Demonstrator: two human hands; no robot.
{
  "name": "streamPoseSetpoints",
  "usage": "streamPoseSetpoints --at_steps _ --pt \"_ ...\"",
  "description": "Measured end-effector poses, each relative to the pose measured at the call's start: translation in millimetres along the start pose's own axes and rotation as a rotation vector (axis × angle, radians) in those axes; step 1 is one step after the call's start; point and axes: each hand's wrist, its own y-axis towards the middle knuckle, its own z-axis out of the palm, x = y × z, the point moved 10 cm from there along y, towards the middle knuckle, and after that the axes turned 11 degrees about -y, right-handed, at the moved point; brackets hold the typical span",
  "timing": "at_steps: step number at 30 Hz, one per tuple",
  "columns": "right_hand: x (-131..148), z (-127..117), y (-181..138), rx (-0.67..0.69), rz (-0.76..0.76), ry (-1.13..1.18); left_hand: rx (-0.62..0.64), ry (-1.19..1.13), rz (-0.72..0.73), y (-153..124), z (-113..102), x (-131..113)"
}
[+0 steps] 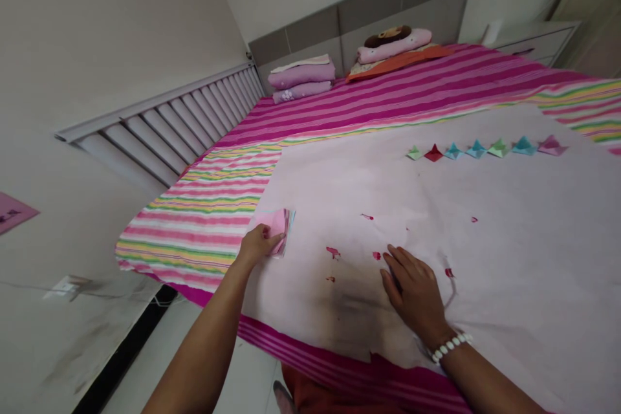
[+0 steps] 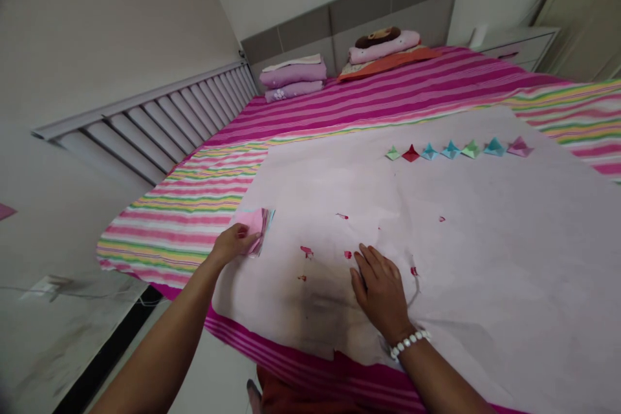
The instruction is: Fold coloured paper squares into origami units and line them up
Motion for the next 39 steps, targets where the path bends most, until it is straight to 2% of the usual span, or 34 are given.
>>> streamPoseSetpoints --at_steps 6,13,19,28,39 --pt "0 -1 0 -0.003 0.005 -0.002 -0.028 0.124 -0.011 2 6 -10" --pt "1 -1 0 0.007 0.003 -0.004 -0.006 0.100 -0.010 2 6 -7" --pt "1 -1 1 0.009 0.006 -0.006 0.051 -0.044 0.027 4 7 -2" --pt "0 1 -1 0.002 0.003 -0.007 0.238 -0.445 0.098 -14 2 14" --pt "0 -1 -1 -0.008 -0.005 -0.011 0.262 -0.534 0.135 -15 8 17"
